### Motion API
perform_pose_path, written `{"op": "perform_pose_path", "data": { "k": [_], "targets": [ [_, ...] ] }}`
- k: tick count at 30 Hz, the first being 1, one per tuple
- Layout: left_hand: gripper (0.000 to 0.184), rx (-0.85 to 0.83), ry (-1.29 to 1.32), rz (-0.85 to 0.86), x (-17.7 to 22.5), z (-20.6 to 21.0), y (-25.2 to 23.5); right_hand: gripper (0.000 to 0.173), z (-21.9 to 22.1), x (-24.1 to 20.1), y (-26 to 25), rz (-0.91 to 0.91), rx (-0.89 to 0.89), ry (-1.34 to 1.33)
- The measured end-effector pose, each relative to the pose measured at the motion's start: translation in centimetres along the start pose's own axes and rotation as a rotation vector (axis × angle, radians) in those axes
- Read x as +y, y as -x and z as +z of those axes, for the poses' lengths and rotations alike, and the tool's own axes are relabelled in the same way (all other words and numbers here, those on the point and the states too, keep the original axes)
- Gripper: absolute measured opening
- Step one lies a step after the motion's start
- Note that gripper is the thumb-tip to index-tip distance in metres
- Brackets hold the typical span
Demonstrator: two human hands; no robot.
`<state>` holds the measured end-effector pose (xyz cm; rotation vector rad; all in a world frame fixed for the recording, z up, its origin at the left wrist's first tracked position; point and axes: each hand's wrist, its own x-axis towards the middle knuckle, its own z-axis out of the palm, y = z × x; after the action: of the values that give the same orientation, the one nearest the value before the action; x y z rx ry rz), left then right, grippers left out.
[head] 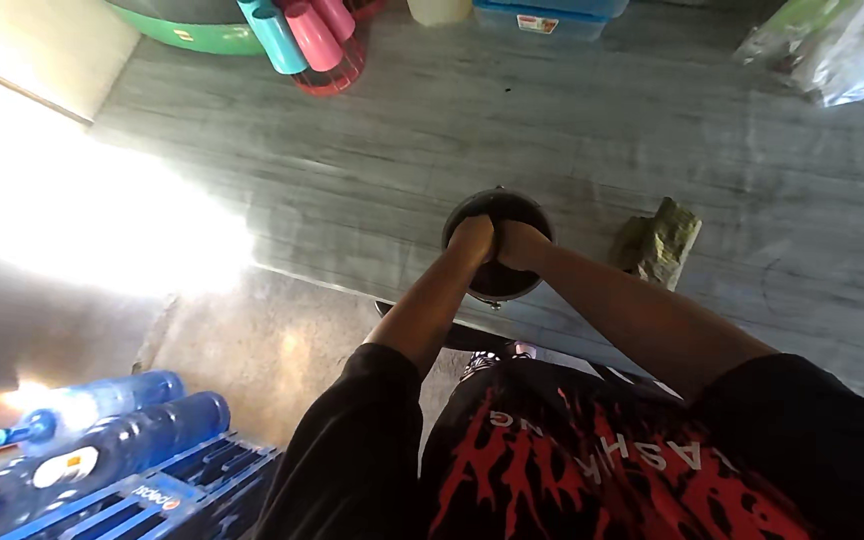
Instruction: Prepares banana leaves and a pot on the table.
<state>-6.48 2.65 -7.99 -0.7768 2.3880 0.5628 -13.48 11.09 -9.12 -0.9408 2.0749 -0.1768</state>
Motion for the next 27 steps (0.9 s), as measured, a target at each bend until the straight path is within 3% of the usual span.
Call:
{"op": "perform_pose_path", "data": {
  "k": [4,9,12,14,17,19,21,24,27],
  "targets": [
    [0.036,0.0,0.052,0.002,-0.4,0.3,-0.4,0.052,-0.6,-1.8,2.0,0.063,0.016,0.095],
    [0.029,-0.051,-0.01,-0.03,0.1,-0.4,0.3,0.037,-0.2,-1.1,0.7,0.102,-0.081,0.13],
    [0.026,-0.048,-0.042,-0.004,0.0,-0.8,0.9,0.034,-0.7,-0.7,-0.1,0.03,-0.12,0.176],
    [0.025,0.018,0.026,0.047,-0.8,-1.8,2.0,0.026,-2.9,-0.4,2.0,-0.14,0.041,0.106],
    [0.025,0.164,0.17,0.062,-2.9,-4.0,5.0,0.027,-6.1,4.1,6.2,-0.401,0.548,-0.198],
    [0.025,0.225,0.204,0.04,-3.5,-5.1,6.7,0.032,-6.2,8.7,7.2,-0.295,0.686,-0.361],
    [0.024,0.28,0.192,0.057,-2.9,-5.7,7.5,0.035,-4.8,12.7,7.5,-0.113,0.541,-0.257],
    [0.023,0.307,0.156,0.148,0.1,-6.1,7.8,0.031,-2.8,17.1,7.7,-0.076,0.286,0.221],
    [0.022,0.282,0.106,0.308,4.1,-5.8,7.5,0.03,-2.4,20.6,9.9,-0.075,0.359,0.303]
  ]
}}
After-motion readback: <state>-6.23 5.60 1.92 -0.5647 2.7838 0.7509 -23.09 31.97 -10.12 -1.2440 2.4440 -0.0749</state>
